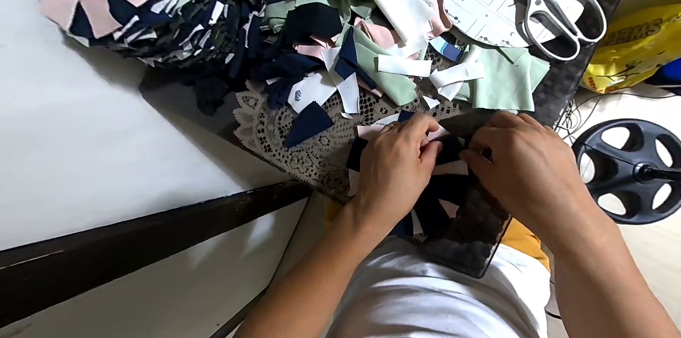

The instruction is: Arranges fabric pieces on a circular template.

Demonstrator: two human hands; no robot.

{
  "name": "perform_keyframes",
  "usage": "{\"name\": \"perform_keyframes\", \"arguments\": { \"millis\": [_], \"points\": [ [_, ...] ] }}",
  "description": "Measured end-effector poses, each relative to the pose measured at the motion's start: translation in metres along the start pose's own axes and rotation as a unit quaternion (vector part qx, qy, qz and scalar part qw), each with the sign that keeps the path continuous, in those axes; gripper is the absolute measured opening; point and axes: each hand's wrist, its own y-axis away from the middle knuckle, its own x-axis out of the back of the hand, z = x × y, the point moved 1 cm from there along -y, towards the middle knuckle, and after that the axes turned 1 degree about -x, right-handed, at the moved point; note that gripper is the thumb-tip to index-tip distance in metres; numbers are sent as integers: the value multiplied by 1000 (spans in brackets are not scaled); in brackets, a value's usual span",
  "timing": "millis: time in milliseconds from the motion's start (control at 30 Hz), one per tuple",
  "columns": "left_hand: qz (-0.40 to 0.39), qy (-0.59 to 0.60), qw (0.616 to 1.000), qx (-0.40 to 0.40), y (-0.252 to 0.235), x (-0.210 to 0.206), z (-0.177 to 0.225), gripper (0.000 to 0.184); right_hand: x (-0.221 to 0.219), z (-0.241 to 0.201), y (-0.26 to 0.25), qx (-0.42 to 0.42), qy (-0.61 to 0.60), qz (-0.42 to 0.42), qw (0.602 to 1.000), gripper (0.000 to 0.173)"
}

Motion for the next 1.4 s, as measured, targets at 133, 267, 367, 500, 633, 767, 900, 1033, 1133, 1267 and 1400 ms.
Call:
{"name": "perform_keyframes", "arguments": {
  "millis": [133, 267, 367, 500, 633, 767, 900, 1033, 1133, 1267, 1400],
  "points": [
    [16, -2, 999, 30, 2, -1, 1, 17, 3, -1, -13, 20, 16, -3, 1000, 14],
    [21, 2, 999, 42, 3, -4, 1, 16, 5, 0, -23, 14, 25, -43, 999, 13],
    [18, 7, 999, 49, 3, -6, 1, 16, 7, 0, -27, 16, 32, -62, 997, 13],
    [12, 9, 998, 53, 3, -5, 1, 14, 9, -1, -28, 21, 40, -71, 996, 13],
    [5, 12, 999, 51, 3, -5, 0, 14, 9, -2, -31, 19, 45, -81, 995, 13],
    [-3, 11, 999, 52, 4, -5, -1, 13, 9, -2, -33, 15, 47, -89, 995, 13],
    [-4, 14, 999, 45, 3, -4, -1, 13, 11, -3, -32, 12, 50, -94, 994, 13],
    [-5, 9, 999, 38, 2, -4, -2, 11, 11, -3, -31, 17, 54, -94, 994, 14],
    [-9, 12, 1000, 20, 2, -5, -3, 10, 11, -2, -31, 22, 54, -94, 994, 15],
    [-13, 6, 1000, -6, 2, -6, -4, 14, 10, -1, -31, 21, 40, -79, 996, 11],
    [-10, -5, 1000, -4, 2, -6, -3, 14, 5, 3, -26, 65, -17, -10, 998, 15]
  ]
}}
